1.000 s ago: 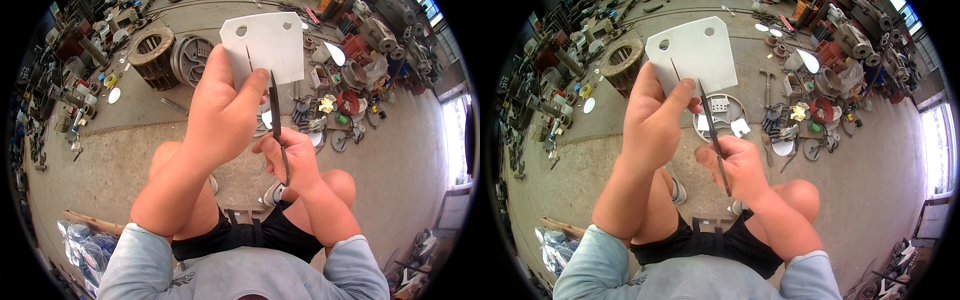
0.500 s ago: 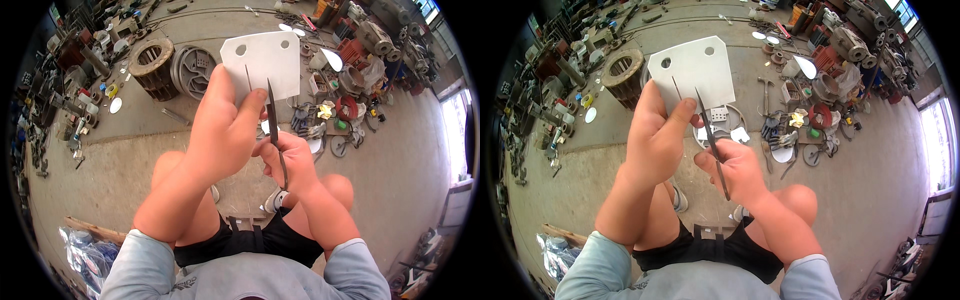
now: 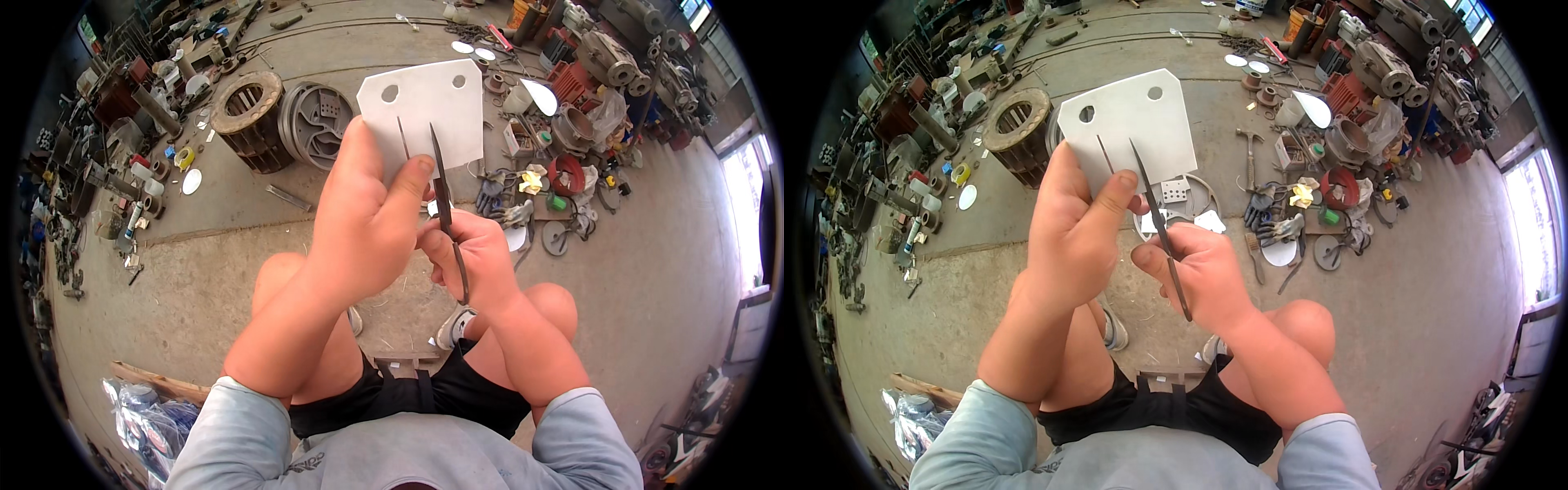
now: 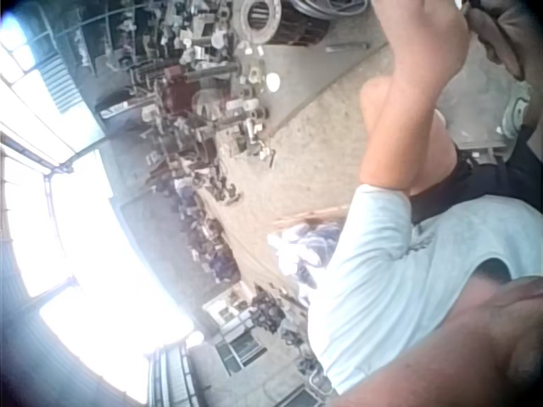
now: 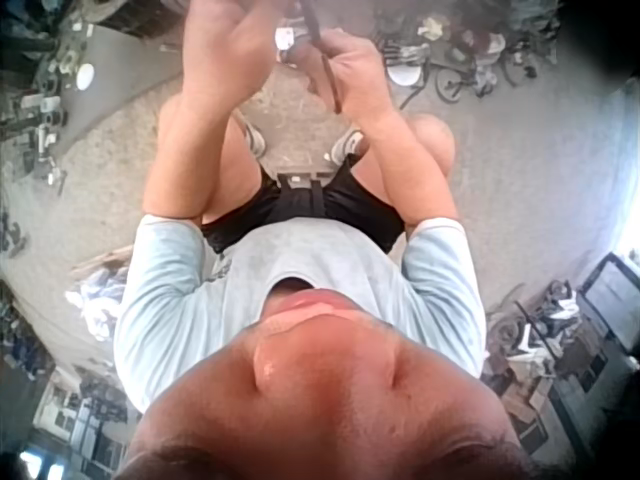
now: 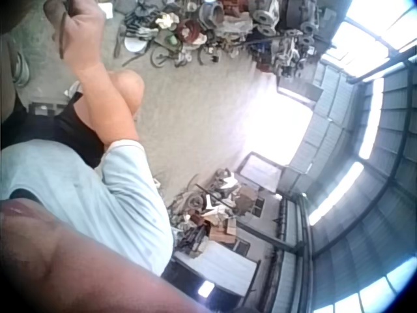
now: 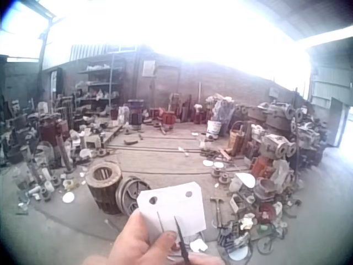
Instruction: The person uses shears to cut rectangular white plastic sheets into smaller pieces with slots. They repeatedly pick up sheets, cut along marked lines, and place the finished pieces onto a circular metal tray on the floor.
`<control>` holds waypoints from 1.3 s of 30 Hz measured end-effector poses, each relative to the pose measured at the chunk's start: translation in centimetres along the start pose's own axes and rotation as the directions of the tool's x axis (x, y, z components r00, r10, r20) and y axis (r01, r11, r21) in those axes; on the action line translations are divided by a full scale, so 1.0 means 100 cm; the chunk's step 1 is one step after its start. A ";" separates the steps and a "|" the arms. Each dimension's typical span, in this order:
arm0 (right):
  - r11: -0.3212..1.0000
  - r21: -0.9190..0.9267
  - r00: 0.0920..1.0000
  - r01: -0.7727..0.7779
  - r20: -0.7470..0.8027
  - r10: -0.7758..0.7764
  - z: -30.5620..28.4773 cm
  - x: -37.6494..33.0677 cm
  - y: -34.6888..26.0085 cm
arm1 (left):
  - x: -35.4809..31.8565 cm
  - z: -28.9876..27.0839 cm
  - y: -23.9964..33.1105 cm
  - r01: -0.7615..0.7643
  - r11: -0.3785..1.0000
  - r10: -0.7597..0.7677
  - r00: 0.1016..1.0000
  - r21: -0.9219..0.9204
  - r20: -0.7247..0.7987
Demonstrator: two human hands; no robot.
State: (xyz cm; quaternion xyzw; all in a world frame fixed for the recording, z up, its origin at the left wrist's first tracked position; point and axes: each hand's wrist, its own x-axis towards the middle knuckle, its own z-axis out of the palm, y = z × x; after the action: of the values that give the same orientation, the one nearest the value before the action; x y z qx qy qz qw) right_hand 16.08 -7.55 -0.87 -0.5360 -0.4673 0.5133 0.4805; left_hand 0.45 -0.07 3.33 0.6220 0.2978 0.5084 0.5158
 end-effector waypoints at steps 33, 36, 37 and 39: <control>0.995 -0.084 0.998 -0.056 -0.006 0.056 -0.001 -0.002 0.000 | 0.008 0.000 -0.007 0.074 0.935 -0.123 0.985 -0.348 -0.120; 0.998 -0.056 0.999 0.014 0.046 -0.011 0.000 -0.009 0.012 | 0.015 -0.011 -0.009 0.045 0.896 -0.130 0.978 -0.442 -0.163; 0.998 -0.062 0.998 0.012 0.057 -0.009 0.000 -0.009 0.011 | 0.018 -0.013 -0.008 0.027 0.873 -0.122 0.979 -0.487 -0.165; 0.997 -0.072 0.997 -0.001 0.074 0.006 0.002 -0.010 0.012 | 0.020 -0.017 -0.010 0.001 0.818 -0.117 0.979 -0.576 -0.165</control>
State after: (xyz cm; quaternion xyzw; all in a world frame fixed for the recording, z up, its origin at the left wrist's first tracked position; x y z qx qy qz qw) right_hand 15.86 -8.70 -2.00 -0.5344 -0.5020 0.5163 0.4424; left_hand -0.33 2.61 2.92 0.3766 0.1987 0.6157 0.6630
